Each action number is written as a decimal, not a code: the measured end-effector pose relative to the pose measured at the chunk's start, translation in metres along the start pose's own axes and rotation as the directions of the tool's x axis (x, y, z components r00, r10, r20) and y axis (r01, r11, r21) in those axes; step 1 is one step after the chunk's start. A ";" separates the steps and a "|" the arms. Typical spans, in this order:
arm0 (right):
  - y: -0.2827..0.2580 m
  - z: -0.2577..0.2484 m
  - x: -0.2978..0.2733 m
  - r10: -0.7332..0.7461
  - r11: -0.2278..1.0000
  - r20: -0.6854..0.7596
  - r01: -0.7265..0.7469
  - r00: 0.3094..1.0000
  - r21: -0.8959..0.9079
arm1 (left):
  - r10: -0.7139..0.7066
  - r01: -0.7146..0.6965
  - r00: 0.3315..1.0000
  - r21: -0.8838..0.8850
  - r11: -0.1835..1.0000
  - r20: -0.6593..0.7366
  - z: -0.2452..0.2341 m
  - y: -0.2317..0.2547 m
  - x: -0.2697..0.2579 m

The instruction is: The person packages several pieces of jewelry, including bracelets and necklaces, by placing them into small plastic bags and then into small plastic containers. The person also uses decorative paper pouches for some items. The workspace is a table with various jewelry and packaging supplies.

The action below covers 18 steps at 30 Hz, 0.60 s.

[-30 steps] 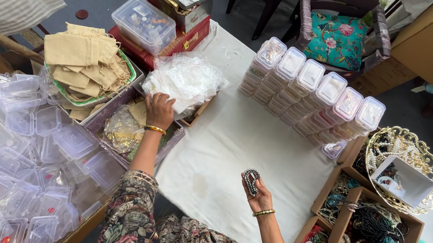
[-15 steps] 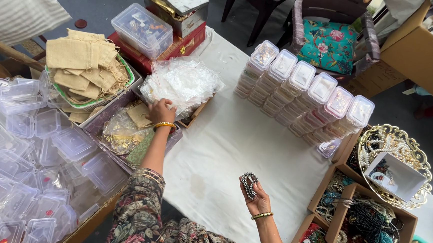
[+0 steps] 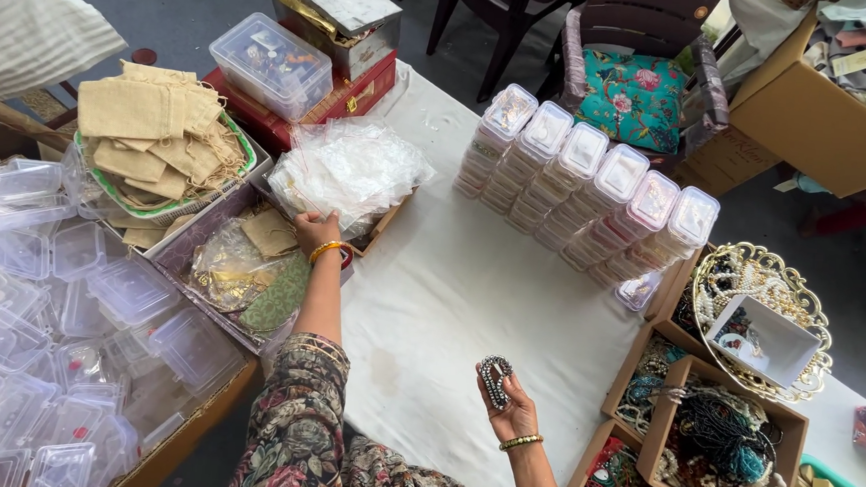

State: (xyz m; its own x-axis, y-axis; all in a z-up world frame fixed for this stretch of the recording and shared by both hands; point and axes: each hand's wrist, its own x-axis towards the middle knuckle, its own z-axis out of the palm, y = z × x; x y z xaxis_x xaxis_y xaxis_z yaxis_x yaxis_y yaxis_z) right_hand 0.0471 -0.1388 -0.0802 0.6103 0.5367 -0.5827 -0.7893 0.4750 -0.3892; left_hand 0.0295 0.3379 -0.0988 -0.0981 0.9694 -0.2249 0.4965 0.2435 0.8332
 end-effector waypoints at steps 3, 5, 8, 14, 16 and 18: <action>-0.001 0.000 -0.002 -0.002 1.000 0.002 0.002 1.000 0.000 | -0.057 0.059 0.998 -0.094 0.994 0.024 -0.004 0.007 -0.004; -0.001 0.000 -0.003 -0.007 1.000 -0.005 0.007 1.000 -0.002 | -0.072 0.077 0.996 -0.106 0.991 0.049 -0.007 0.009 -0.006; -0.001 0.001 -0.003 -0.008 1.000 -0.003 0.008 1.000 -0.004 | -0.091 0.102 0.992 -0.135 0.986 0.082 -0.013 0.013 -0.008; 0.001 -0.005 0.003 -0.016 1.000 -0.001 0.016 1.000 0.013 | -0.138 0.152 0.988 -0.244 0.958 0.072 -0.036 0.009 -0.018; 0.001 -0.005 0.004 -0.014 1.000 -0.015 0.014 1.000 0.021 | -0.154 0.166 0.986 -0.301 0.939 0.065 -0.033 -0.005 -0.019; 0.003 -0.007 0.006 -0.018 0.999 -0.006 0.018 1.000 0.033 | -0.207 0.234 0.972 -0.552 0.801 0.112 -0.027 -0.028 -0.022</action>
State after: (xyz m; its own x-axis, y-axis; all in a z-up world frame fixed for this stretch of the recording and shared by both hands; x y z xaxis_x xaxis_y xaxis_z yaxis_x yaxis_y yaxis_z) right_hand 0.0483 -0.1390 -0.0894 0.6241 0.5235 -0.5800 -0.7753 0.5072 -0.3764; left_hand -0.0051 0.3101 -0.1034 -0.1016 0.8882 -0.4480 -0.1012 0.4388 0.8929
